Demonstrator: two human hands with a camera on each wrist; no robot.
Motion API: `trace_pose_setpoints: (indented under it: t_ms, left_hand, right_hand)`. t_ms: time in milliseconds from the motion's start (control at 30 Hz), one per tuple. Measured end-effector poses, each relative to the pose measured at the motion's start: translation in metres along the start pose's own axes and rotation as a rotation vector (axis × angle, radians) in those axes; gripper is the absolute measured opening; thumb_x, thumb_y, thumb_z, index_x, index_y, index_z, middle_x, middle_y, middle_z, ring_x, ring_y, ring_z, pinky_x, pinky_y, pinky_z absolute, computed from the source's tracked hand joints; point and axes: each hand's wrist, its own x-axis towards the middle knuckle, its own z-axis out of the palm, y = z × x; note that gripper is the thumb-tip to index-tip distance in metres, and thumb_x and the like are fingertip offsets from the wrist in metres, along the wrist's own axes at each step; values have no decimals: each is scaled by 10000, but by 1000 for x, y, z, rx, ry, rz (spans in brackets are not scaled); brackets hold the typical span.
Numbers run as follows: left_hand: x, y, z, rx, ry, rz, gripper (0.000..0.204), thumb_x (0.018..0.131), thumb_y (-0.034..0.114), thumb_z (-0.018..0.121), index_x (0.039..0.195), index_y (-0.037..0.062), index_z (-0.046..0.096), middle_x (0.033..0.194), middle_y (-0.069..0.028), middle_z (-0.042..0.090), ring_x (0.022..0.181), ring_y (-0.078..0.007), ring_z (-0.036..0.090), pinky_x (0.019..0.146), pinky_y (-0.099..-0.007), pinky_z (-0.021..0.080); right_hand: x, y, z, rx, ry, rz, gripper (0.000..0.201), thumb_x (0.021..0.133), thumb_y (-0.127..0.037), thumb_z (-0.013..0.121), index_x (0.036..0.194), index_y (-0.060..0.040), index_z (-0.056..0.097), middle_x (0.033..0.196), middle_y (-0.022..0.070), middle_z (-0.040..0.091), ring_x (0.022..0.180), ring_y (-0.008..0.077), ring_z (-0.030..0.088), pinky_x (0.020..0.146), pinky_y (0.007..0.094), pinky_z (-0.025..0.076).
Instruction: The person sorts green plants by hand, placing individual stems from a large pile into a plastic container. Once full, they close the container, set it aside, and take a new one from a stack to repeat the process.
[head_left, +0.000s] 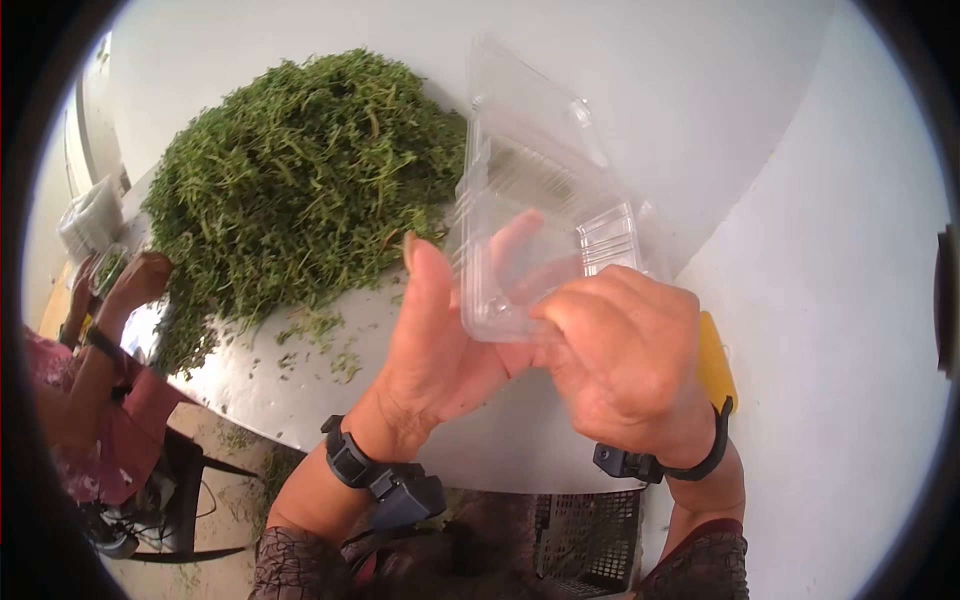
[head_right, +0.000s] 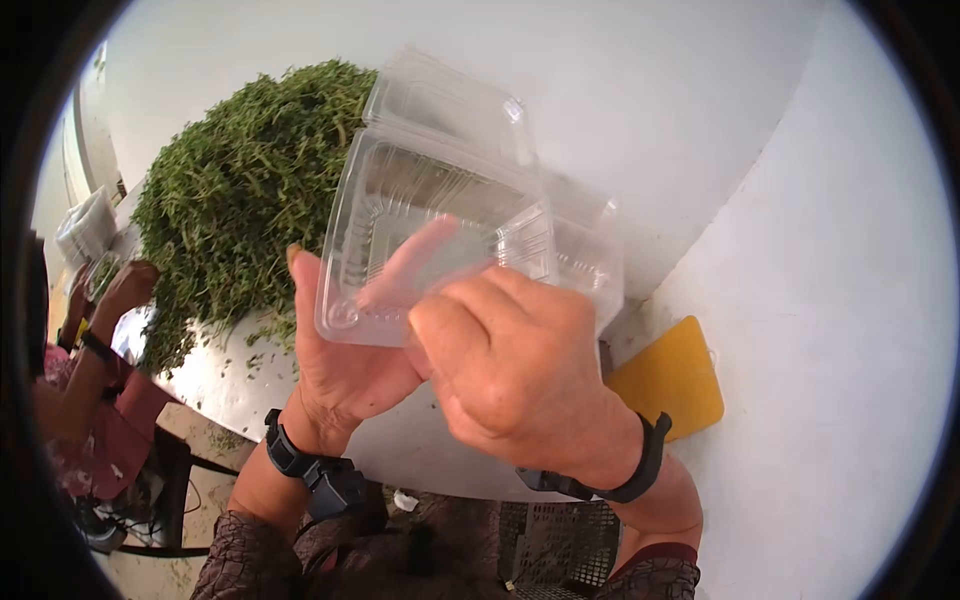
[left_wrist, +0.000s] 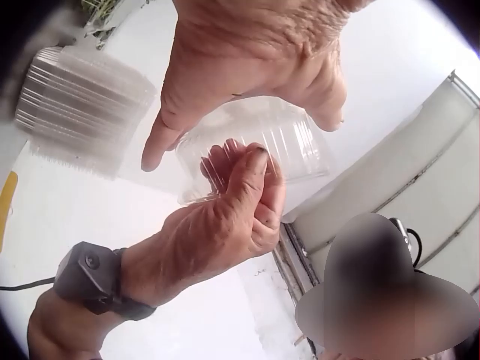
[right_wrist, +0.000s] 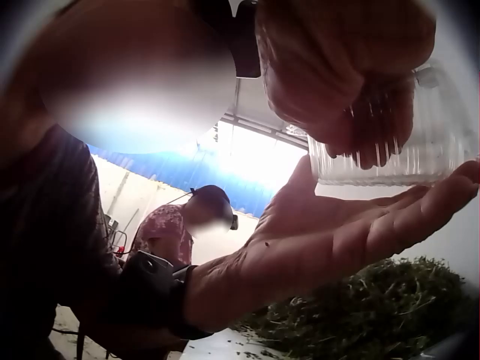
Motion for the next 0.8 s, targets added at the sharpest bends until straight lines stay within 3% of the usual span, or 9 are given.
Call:
trace_pose_setpoints:
  t_ms: [33,67,133,167,233,333,667,733,800]
  left_hand:
    - [-9,1,-4,-195,-102,35,1193,739,909,367,1537,50,147,1510,-272,295,1388,-363,353,1142,-495,292]
    - [-18,3,-4,-190,-84,42,1193,739,909,367,1537,50,147,1510,-272,295,1388,-363,353,1142,-495,292]
    - [-34,6,0,123,58,42,1081,780,832,454,1542,129,147,1489,-202,345,1346,-336,398,1091,-514,360]
    - [-49,9,-1,122,95,60,1081,780,832,454,1542,129,147,1489,-202,345,1346,-336,398,1091,-514,360]
    - [-63,11,-5,154,217,49,1217,721,897,440,1546,67,104,1500,-337,250,1390,-421,326,1152,-522,260]
    - [-81,19,-13,79,227,-1,1171,753,876,426,1546,74,113,1484,-341,274,1375,-429,343,1139,-531,279]
    - [-114,23,-31,128,341,-43,1042,804,829,414,1526,107,204,1454,-322,327,1329,-423,403,1090,-520,352]
    - [-117,23,-31,134,360,-38,1008,824,802,427,1525,111,209,1448,-324,334,1302,-412,435,1066,-504,385]
    - [-118,22,-30,128,359,-32,995,832,790,433,1524,112,211,1443,-326,339,1289,-411,449,1056,-498,396]
  right_hand:
    - [1,-6,5,34,-10,2,254,643,33,749,850,1,605,739,123,616,591,302,590,499,361,445]
    - [0,-12,12,54,-10,2,254,643,33,749,850,1,605,739,123,616,591,302,590,499,361,445]
    - [-2,-22,25,179,21,34,271,643,14,766,866,5,612,747,124,620,601,301,597,520,354,460]
    - [-3,-33,35,219,9,29,271,643,14,766,866,5,612,747,124,620,601,301,597,520,354,460]
    - [-5,-46,44,338,-99,141,249,697,-30,777,885,10,618,776,127,642,638,278,627,567,334,489]
    - [-15,-50,52,603,-122,305,222,766,-73,764,917,11,625,821,128,669,684,246,653,622,316,510]
    - [-15,-55,67,668,-245,300,137,815,-63,724,920,6,670,829,130,686,711,238,669,638,304,514]
    - [-12,-55,69,644,-199,241,129,777,3,726,878,8,647,724,130,641,619,282,624,544,336,481]
    - [-13,-56,70,636,-201,239,110,780,3,721,864,10,650,714,131,641,615,280,625,542,336,481]
